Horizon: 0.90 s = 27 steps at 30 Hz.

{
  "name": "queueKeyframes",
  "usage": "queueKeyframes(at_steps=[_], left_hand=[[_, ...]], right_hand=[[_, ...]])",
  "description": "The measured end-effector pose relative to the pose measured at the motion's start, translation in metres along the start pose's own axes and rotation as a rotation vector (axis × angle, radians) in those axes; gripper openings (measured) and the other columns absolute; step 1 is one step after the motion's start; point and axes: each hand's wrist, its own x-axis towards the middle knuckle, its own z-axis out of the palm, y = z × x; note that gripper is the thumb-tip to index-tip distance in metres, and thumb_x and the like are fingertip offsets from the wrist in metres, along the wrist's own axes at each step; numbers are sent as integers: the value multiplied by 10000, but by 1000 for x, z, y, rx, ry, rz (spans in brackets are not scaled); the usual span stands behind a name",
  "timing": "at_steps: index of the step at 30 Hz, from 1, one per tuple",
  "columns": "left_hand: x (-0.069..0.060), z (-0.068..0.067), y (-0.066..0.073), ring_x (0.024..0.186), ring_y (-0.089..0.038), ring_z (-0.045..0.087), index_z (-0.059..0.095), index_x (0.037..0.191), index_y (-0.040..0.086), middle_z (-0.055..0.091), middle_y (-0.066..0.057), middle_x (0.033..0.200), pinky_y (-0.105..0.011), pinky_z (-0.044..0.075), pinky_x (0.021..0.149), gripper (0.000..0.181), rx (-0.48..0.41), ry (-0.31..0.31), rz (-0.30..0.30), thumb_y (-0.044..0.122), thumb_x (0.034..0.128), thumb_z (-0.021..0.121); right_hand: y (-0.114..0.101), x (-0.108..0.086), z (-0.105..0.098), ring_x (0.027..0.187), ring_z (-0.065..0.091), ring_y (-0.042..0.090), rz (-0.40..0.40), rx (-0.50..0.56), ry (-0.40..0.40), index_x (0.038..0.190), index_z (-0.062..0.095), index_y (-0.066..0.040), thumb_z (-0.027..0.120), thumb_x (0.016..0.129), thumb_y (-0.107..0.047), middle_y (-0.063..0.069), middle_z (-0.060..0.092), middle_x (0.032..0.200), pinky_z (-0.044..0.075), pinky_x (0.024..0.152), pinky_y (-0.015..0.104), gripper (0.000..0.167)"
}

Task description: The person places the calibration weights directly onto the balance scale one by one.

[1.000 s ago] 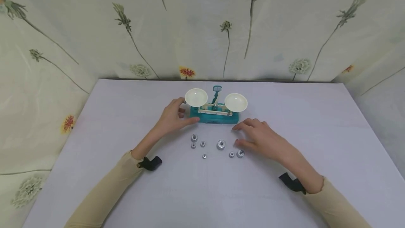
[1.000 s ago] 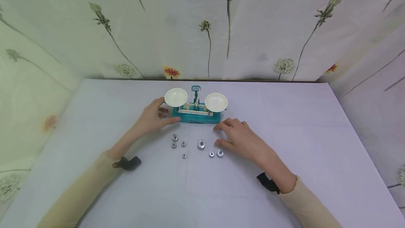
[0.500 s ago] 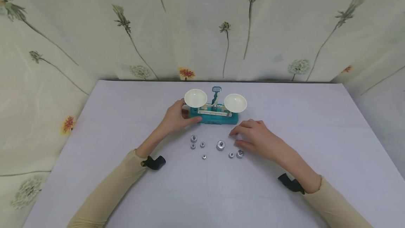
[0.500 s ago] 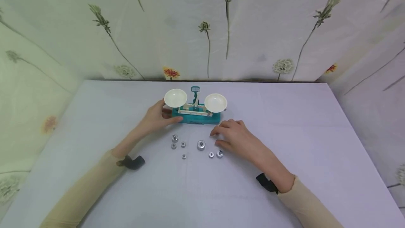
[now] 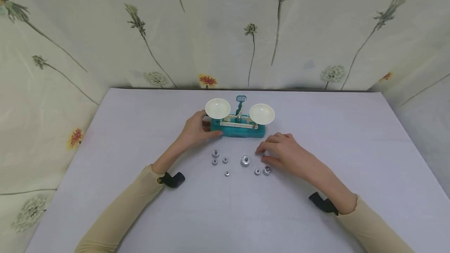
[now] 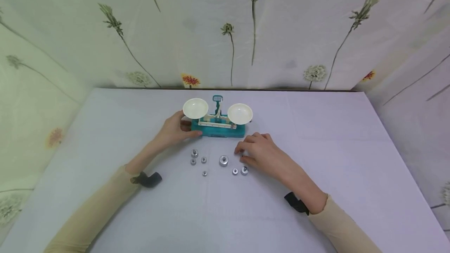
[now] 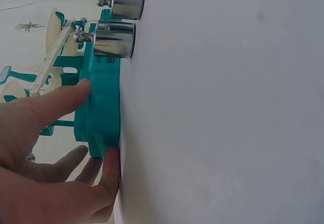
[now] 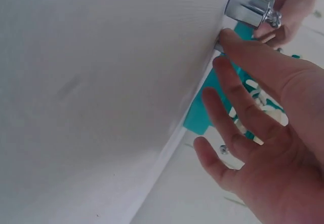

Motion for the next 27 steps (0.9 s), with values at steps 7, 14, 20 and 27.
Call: queueKeyframes(at_steps=[7, 14, 20, 27], left_hand=[[2, -1, -1, 1287, -423, 699, 474, 1558, -19, 579, -270, 1517, -484, 612, 1070, 790, 13, -12, -20, 186, 911, 879], [4, 0, -1, 1307, -418, 700, 468, 1572, 5, 591, -256, 1518, -485, 591, 1113, 793, -31, -17, -43, 184, 915, 876], [3, 0, 0, 1342, -413, 682, 469, 1577, 18, 592, -243, 1537, -490, 572, 1142, 792, -53, -25, -65, 188, 919, 874], [3, -1, -2, 1350, -410, 677, 476, 1573, 27, 592, -226, 1545, -498, 563, 1153, 781, -62, -29, -81, 188, 920, 873]], right_hand=[[0, 1, 1, 1057, 678, 194, -24, -21, -2, 1068, 815, -220, 877, 899, -144, -59, 794, 1048, 524, 993, 553, 195], [0, 0, 0, 1025, 672, 159, -32, -22, -7, 1026, 802, -237, 876, 897, -126, -81, 777, 1003, 513, 952, 492, 186], [-1, 0, -2, 1021, 669, 154, -38, -22, -11, 1000, 798, -248, 871, 901, -118, -95, 779, 998, 508, 953, 484, 179], [-7, -2, -11, 980, 657, 151, -50, -45, 35, 998, 797, -227, 867, 906, -122, -79, 775, 983, 509, 941, 480, 155]])
